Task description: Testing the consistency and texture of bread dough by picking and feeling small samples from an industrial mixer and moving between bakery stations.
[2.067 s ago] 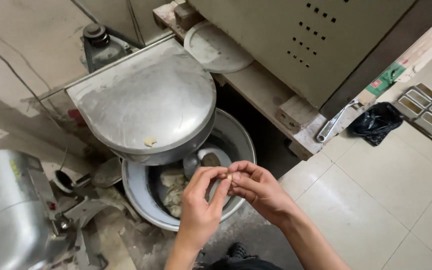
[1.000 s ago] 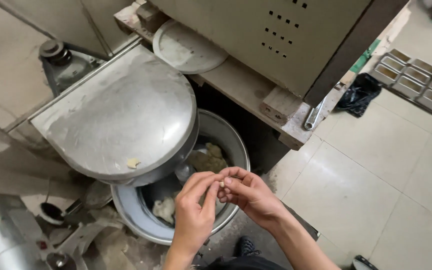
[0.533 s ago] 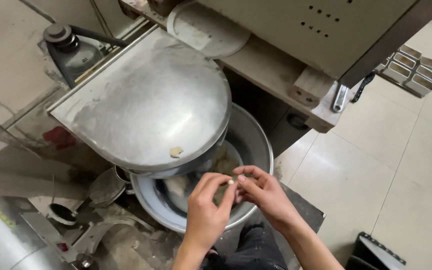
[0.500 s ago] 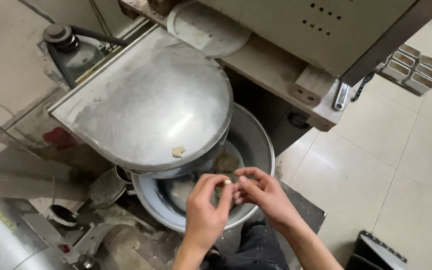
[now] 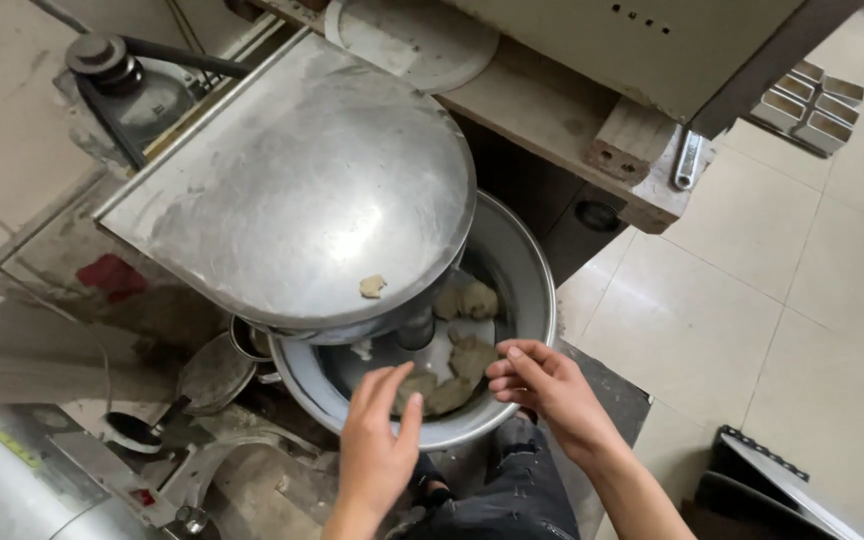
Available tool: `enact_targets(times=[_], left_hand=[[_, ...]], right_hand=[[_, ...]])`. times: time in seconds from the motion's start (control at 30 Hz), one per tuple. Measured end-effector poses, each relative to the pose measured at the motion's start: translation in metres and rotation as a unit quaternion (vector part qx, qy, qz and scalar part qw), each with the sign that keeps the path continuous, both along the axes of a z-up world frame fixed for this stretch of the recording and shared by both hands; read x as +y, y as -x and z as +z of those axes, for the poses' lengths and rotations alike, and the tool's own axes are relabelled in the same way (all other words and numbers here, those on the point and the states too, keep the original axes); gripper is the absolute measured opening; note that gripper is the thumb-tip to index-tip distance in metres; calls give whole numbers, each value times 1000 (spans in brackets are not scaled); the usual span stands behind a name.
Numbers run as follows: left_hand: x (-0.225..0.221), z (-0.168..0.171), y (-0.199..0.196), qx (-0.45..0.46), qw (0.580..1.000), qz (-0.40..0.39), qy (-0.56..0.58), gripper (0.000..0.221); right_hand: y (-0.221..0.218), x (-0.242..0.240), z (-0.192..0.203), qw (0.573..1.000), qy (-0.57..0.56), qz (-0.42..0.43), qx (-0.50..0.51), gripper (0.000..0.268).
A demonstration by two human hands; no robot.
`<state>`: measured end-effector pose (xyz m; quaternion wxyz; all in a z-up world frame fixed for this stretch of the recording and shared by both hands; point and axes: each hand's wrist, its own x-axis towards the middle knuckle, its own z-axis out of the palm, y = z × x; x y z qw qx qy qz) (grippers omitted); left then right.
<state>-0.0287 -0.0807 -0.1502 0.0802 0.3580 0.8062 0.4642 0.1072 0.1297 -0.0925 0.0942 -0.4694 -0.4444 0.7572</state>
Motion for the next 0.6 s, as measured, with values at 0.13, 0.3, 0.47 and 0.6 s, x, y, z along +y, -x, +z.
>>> enact_targets(times=[0.13, 0.3, 0.47, 0.6], left_hand=[[9, 44, 15, 37, 997, 42, -44, 31], [34, 86, 50, 235, 965, 114, -16, 25], [50, 72, 75, 271, 951, 128, 80, 33], [59, 87, 60, 151, 988, 45, -5, 22]], right_hand=[[-3, 0, -8, 999, 34, -28, 25, 34], [7, -4, 21, 999, 26, 0, 24, 35], [14, -1, 41, 998, -12, 23, 49, 36], [21, 4, 54, 996, -38, 55, 54, 36]])
